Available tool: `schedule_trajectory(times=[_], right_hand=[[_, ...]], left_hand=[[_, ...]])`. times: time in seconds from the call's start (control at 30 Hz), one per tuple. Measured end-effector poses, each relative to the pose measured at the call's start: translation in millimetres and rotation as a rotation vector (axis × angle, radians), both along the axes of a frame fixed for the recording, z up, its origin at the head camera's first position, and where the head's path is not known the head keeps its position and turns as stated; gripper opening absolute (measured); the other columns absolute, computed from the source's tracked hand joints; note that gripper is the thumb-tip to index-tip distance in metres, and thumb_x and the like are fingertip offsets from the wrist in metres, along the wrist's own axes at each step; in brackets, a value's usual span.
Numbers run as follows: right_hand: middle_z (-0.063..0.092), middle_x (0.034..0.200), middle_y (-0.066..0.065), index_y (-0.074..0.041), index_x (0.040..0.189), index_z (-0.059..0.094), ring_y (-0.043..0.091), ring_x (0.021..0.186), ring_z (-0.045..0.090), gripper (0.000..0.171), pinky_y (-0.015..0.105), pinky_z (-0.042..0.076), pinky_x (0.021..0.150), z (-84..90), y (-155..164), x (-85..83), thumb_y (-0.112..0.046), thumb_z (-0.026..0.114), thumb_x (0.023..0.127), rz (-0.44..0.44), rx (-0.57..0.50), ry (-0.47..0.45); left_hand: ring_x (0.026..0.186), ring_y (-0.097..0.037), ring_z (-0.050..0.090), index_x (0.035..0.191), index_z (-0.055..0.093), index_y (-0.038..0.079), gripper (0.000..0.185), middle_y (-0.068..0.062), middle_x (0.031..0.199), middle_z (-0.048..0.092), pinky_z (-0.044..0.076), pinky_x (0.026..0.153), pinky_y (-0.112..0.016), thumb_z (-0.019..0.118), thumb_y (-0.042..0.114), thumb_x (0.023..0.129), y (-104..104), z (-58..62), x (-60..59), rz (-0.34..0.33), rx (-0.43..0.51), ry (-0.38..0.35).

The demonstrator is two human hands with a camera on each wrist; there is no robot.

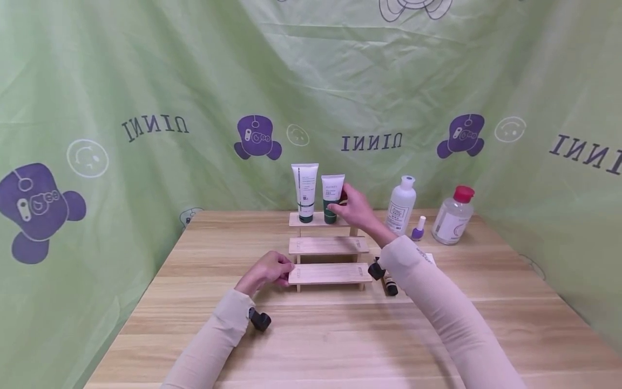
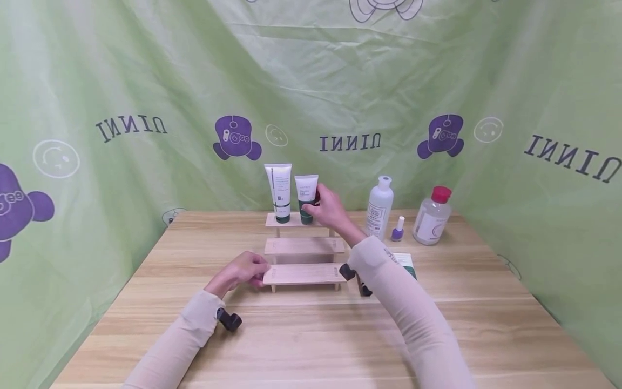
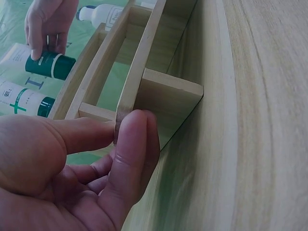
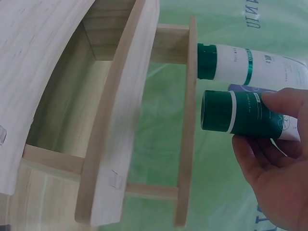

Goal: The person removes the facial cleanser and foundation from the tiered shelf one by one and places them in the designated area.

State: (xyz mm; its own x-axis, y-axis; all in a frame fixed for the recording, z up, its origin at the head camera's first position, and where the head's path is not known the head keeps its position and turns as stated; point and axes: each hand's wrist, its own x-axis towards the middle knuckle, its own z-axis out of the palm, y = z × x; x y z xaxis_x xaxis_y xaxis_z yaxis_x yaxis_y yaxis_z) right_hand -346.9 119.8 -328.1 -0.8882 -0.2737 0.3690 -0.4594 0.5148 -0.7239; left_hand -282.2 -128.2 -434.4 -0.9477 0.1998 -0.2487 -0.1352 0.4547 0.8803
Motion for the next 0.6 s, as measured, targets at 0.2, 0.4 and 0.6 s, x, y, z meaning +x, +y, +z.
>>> schedule_trajectory(times=[0.2, 0.4, 0.6], right_hand=[[0.061, 0.114, 0.019, 0.001, 0.126, 0.048, 0.033, 0.103, 0.061, 0.047, 0.043, 0.056, 0.09, 7.5, 5.0, 7.7, -0.01, 0.071, 0.087, 0.013, -0.033, 0.012], [0.061, 0.113, 0.021, 0.003, 0.127, 0.048, 0.034, 0.101, 0.062, 0.047, 0.042, 0.057, 0.088, 10.3, 17.0, 22.3, -0.009, 0.07, 0.087, 0.018, -0.063, 0.023], [0.063, 0.108, 0.022, 0.003, 0.123, 0.051, 0.033, 0.094, 0.063, 0.044, 0.042, 0.058, 0.082, 8.7, 28.5, 37.7, -0.01, 0.07, 0.085, -0.001, -0.071, 0.047]], left_hand=[[0.058, -0.016, 0.061, 0.106, 0.067, -0.008, 0.019, -0.015, 0.079, 0.065, 0.059, 0.055, -0.025, 0.06, 0.006, 0.095, 0.7, 1.9, -0.1, 0.008, -0.001, -0.01], [0.059, -0.016, 0.061, 0.107, 0.066, -0.009, 0.019, -0.015, 0.079, 0.064, 0.059, 0.056, -0.025, 0.059, 0.006, 0.096, 2.8, 2.3, 0.5, 0.0, 0.011, -0.024], [0.06, -0.017, 0.061, 0.105, 0.067, -0.008, 0.018, -0.015, 0.079, 0.065, 0.059, 0.055, -0.025, 0.059, 0.005, 0.096, 1.7, 0.8, -0.7, 0.005, -0.002, -0.017]])
